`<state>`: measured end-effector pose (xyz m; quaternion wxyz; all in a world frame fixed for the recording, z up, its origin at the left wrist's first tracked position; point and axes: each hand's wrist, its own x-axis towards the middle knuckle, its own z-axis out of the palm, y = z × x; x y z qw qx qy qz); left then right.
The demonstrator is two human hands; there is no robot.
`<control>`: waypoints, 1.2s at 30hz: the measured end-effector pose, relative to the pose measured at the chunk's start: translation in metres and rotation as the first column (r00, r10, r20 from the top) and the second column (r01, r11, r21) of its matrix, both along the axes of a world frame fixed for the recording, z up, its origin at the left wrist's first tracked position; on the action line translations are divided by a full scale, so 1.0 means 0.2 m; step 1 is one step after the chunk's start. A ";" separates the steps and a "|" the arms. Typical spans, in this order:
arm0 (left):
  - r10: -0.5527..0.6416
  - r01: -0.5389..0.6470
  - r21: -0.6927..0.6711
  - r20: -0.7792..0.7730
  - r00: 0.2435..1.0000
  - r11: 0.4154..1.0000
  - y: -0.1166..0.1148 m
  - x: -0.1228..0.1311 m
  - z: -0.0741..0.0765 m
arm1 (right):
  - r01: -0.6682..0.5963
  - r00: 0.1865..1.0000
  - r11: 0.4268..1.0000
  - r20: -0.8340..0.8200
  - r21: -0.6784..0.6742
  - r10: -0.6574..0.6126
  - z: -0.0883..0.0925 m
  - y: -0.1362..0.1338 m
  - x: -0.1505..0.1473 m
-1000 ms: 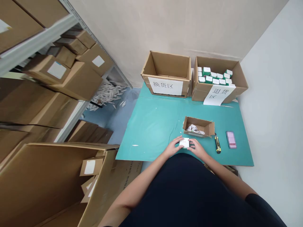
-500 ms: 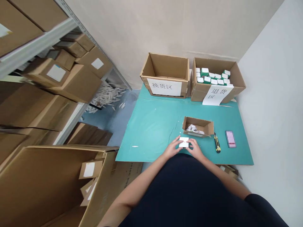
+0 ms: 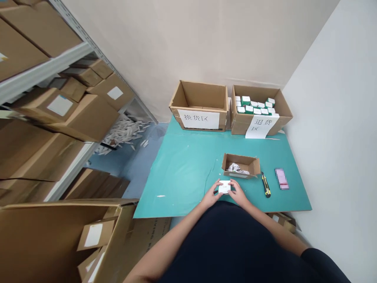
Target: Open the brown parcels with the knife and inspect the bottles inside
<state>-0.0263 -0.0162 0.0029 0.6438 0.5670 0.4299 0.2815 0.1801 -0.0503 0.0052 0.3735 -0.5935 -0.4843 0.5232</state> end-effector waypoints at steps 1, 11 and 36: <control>0.007 -0.006 -0.020 0.016 1.000 1.000 0.00 0.00 -0.01 | -0.006 1.000 1.000 -0.025 -0.006 0.006 -0.01 -0.01 0.00; 0.046 -0.018 -0.217 0.123 0.991 0.976 0.05 0.02 -0.07 | -0.149 0.979 0.988 0.135 -0.036 0.152 -0.01 0.05 0.00; -0.089 0.094 -0.151 0.035 0.995 0.984 -0.08 -0.13 0.22 | 0.019 0.971 1.000 0.237 0.010 -0.021 0.26 -0.18 -0.15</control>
